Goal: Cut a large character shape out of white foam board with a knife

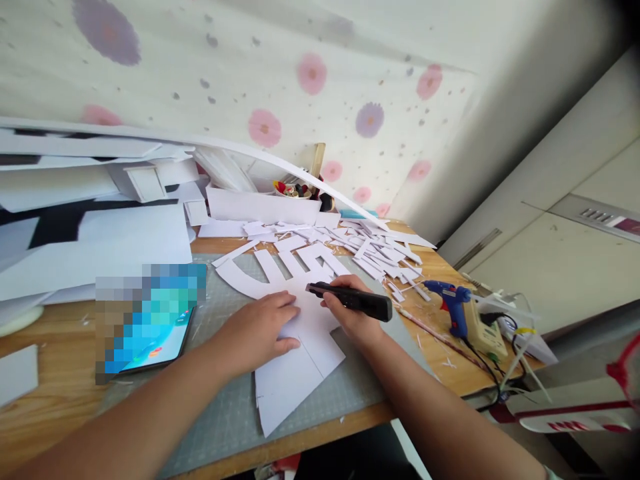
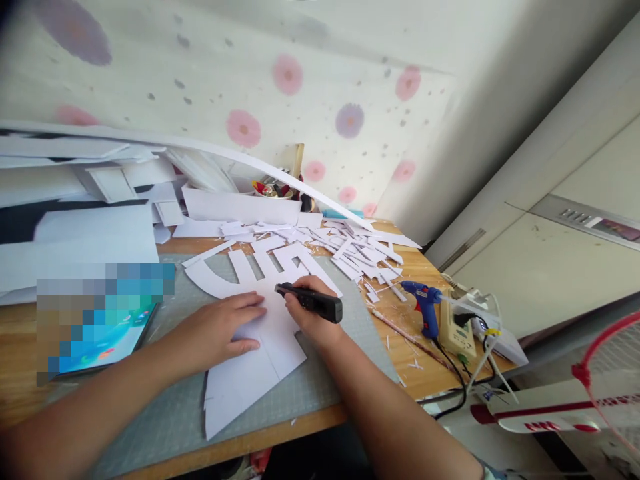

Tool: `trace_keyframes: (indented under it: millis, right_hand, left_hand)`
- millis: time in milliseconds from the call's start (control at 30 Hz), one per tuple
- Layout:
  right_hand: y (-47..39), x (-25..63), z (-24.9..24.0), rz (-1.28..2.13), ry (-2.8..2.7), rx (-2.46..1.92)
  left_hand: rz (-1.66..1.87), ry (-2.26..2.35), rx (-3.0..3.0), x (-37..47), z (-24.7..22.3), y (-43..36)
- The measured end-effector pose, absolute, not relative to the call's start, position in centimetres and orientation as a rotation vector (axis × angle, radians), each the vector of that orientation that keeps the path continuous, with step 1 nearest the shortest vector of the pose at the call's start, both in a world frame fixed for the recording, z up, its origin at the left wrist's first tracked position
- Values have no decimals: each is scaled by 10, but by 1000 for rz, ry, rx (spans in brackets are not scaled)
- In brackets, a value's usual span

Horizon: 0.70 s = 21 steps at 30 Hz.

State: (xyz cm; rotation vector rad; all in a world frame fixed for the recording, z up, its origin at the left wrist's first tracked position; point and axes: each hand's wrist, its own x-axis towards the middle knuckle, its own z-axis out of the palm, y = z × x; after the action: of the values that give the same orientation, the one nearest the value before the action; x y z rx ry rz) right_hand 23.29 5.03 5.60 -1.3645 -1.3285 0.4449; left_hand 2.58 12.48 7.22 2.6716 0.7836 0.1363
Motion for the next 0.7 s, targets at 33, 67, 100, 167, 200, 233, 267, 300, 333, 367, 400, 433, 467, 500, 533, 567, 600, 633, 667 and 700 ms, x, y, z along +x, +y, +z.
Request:
trace_keyframes:
  millis: [33, 67, 100, 167, 200, 233, 267, 300, 333, 367, 400, 433, 467, 500, 533, 567, 600, 633, 667, 700]
  right_hand:
    - [51, 233, 54, 414, -1359, -1384]
    - [51, 233, 53, 388, -1384, -1397]
    - [51, 232, 52, 372, -1404, -1403]
    - [52, 232, 52, 359, -1425, -1417]
    - [51, 232, 52, 357, -1429, -1425]
    - [51, 232, 52, 355, -1431, -1430]
    - [51, 232, 52, 354, -1431, -1432]
    - [51, 233, 52, 353, -1430, -1430]
    - [51, 233, 51, 354, -1431, -1428]
    - [51, 233, 51, 357, -1433, -1427]
    - [51, 233, 51, 363, -1436, -1427]
    - [51, 233, 51, 370, -1439, -1430]
    - [51, 233, 51, 376, -1444, -1434]
    - [51, 233, 52, 379, -1447, -1434]
    - [51, 232, 52, 378, -1451, -1432]
    - [51, 232, 53, 373, -1457, -1430]
    - [51, 232, 55, 363, -1468, -1431]
    - [51, 232, 56, 343, -1484, -1433]
    - [51, 232, 57, 318, -1506, -1438]
    - [52, 232, 59, 283, -1532, -1442]
  left_hand:
    - [153, 776, 2662, 26, 71, 124]
    - [165, 772, 2653, 25, 71, 124]
    - [173, 768, 2648, 25, 70, 124]
    - [180, 765, 2643, 26, 69, 124]
    - [183, 764, 2640, 26, 69, 124]
    - [188, 764, 2636, 26, 69, 124]
    - [196, 765, 2631, 26, 70, 124]
    - [201, 767, 2625, 26, 70, 124]
    - [202, 771, 2619, 27, 71, 124]
    - [199, 775, 2616, 27, 71, 124]
    - [191, 778, 2616, 27, 72, 124]
    - [177, 782, 2618, 27, 72, 124]
    - [161, 785, 2623, 27, 72, 124]
    - [150, 788, 2626, 27, 72, 124]
    - [146, 789, 2627, 27, 72, 124]
    - [150, 790, 2624, 27, 71, 125]
    - [162, 792, 2618, 26, 71, 125]
    - [176, 793, 2612, 26, 70, 125]
    - [186, 793, 2608, 26, 70, 125]
    - [191, 794, 2609, 26, 70, 125]
